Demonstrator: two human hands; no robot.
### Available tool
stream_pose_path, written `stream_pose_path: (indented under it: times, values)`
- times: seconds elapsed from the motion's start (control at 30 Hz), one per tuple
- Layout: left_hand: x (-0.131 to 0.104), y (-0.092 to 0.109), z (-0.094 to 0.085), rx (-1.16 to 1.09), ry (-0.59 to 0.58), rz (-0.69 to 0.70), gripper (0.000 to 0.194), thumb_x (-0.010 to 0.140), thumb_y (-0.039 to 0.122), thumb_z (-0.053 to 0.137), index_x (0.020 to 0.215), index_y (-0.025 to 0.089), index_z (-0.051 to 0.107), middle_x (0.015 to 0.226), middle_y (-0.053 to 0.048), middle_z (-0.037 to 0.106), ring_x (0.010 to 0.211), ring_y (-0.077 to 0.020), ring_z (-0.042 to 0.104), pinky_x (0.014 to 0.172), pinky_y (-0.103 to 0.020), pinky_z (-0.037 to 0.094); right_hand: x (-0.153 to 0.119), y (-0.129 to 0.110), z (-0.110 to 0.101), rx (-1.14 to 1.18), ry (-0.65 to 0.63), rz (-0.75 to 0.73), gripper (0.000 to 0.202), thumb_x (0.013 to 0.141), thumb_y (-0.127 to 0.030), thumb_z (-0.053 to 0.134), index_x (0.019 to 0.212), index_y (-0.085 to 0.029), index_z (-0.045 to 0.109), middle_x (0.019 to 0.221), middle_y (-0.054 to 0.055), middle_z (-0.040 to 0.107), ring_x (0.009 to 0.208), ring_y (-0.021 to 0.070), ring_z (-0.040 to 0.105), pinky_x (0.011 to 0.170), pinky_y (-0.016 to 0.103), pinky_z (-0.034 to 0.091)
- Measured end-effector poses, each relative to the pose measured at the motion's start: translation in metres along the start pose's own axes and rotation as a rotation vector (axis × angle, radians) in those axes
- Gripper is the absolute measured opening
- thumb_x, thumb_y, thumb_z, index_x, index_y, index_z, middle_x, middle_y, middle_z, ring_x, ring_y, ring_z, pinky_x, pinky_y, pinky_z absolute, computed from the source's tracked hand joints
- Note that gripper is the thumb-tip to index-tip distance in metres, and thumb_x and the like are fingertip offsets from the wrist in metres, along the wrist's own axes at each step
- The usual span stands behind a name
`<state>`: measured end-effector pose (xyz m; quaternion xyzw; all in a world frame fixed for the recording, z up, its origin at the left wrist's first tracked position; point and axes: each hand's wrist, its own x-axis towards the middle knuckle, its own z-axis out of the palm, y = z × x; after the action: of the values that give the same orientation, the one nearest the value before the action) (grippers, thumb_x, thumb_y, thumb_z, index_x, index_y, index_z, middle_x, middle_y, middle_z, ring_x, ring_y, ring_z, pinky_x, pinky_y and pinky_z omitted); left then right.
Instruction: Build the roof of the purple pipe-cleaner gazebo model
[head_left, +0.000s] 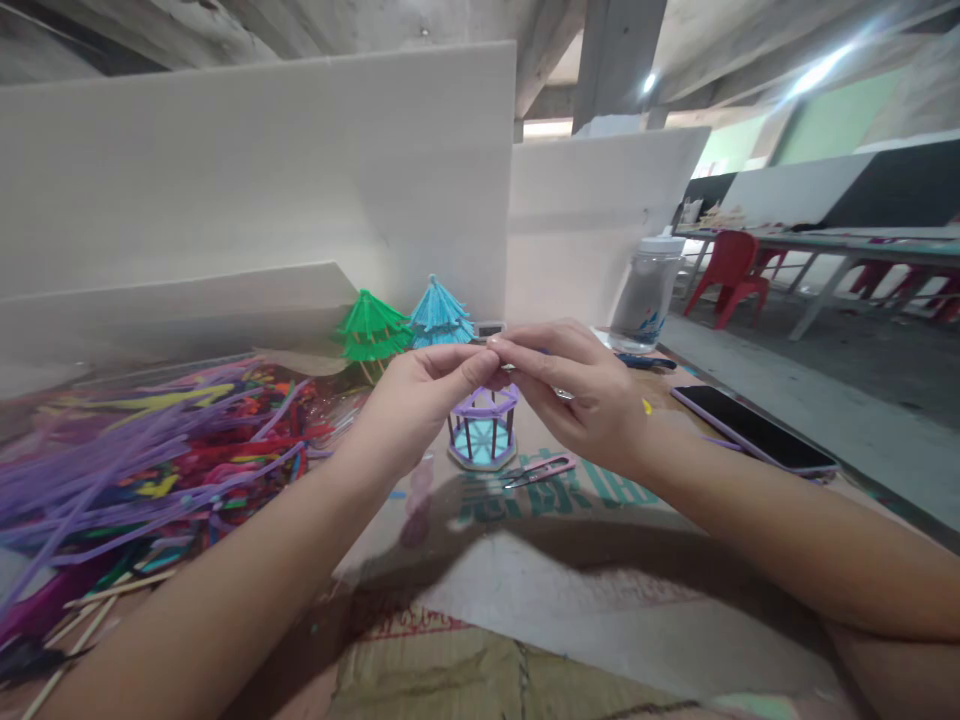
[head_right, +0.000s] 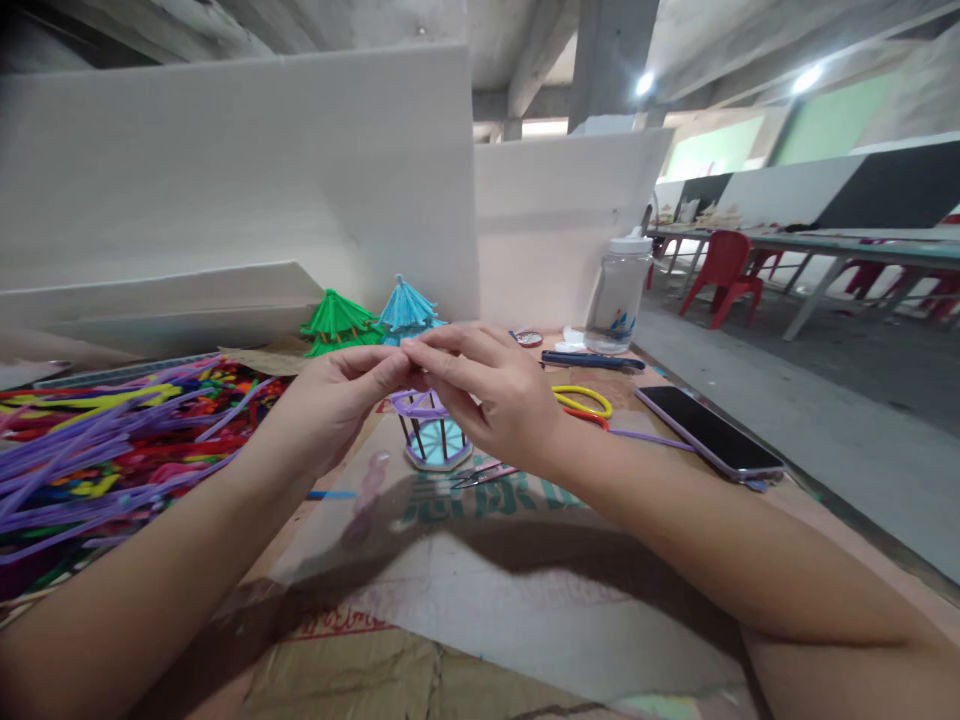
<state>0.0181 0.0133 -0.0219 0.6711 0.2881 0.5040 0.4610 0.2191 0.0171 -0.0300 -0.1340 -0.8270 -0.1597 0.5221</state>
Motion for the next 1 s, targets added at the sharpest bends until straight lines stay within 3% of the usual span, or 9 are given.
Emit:
stream_pose_path:
  times: [0.1,0.23,0.33,0.4,0.53,0.7,0.8,1.0]
  values:
    - [0.000,0.006,-0.002,0.075,0.005,0.014,0.031,0.083,0.050,0.081,0.094,0.021,0.083,0.090,-0.006,0.081,0.089,-0.0206,0.075,0.086,-0.031,0.058,0.001,-0.003,-0.001,0.038,-0.023,0.027,0.043,0.099,-0.014,0.056,0.135,-0.032,0.068,0.120,0.008,0.075,0.109,0.0214,0.070,0.092,0.043,0.059]
    - [0.000,0.011,-0.003,0.079,-0.027,0.017,0.025,0.081,0.045,0.083,0.084,0.021,0.081,0.082,-0.003,0.079,0.080,-0.0171,0.073,0.079,-0.028,0.058,0.010,-0.010,-0.010,0.257,-0.107,0.285,0.030,0.101,-0.022,0.057,0.124,-0.027,0.076,0.115,0.006,0.078,0.105,0.0195,0.072,0.091,0.038,0.060]
    - [0.001,0.011,-0.002,0.020,-0.044,-0.003,0.023,0.075,0.040,0.088,0.079,0.020,0.077,0.081,-0.002,0.077,0.075,-0.0142,0.070,0.077,-0.027,0.056,0.017,-0.010,-0.018,0.384,-0.098,0.485,0.026,0.100,-0.030,0.060,0.119,-0.026,0.078,0.107,0.005,0.080,0.097,0.0191,0.075,0.087,0.036,0.062]
    - [0.002,0.009,-0.001,-0.033,-0.055,-0.004,0.026,0.069,0.037,0.091,0.078,0.019,0.075,0.080,-0.001,0.075,0.073,-0.0136,0.068,0.075,-0.028,0.056,0.019,-0.009,-0.022,0.390,-0.087,0.539,0.027,0.098,-0.033,0.064,0.120,-0.026,0.078,0.102,0.005,0.080,0.093,0.0192,0.075,0.085,0.037,0.062]
    - [0.002,0.008,-0.001,-0.024,-0.059,-0.014,0.032,0.069,0.040,0.092,0.074,0.018,0.070,0.076,0.000,0.072,0.070,-0.0131,0.066,0.073,-0.027,0.054,0.020,-0.008,-0.027,0.345,-0.116,0.448,0.029,0.095,-0.028,0.068,0.123,-0.027,0.075,0.102,0.004,0.079,0.093,0.0185,0.073,0.085,0.036,0.061]
    - [-0.001,0.012,-0.003,0.119,-0.070,0.023,0.037,0.082,0.054,0.080,0.076,0.019,0.073,0.079,-0.001,0.074,0.078,-0.0144,0.067,0.078,-0.026,0.052,0.020,-0.009,-0.024,0.282,-0.166,0.228,0.030,0.096,-0.018,0.066,0.123,-0.029,0.074,0.108,0.004,0.075,0.093,0.0155,0.071,0.084,0.033,0.060]
    - [0.000,0.011,-0.004,0.150,-0.149,0.022,0.037,0.085,0.057,0.077,0.088,0.020,0.079,0.089,-0.004,0.079,0.090,-0.0191,0.072,0.085,-0.029,0.054,0.018,-0.007,-0.018,0.210,-0.164,0.207,0.021,0.097,-0.019,0.067,0.114,-0.025,0.077,0.101,0.004,0.072,0.088,0.0141,0.069,0.077,0.028,0.059]
    - [0.005,0.002,-0.010,0.175,-0.239,-0.051,0.033,0.090,0.048,0.072,0.106,0.020,0.080,0.103,-0.006,0.081,0.101,-0.0219,0.073,0.095,-0.035,0.056,0.010,0.005,-0.008,0.149,-0.138,0.182,0.012,0.097,-0.022,0.067,0.102,-0.024,0.077,0.096,0.003,0.071,0.086,0.0144,0.068,0.075,0.028,0.056]
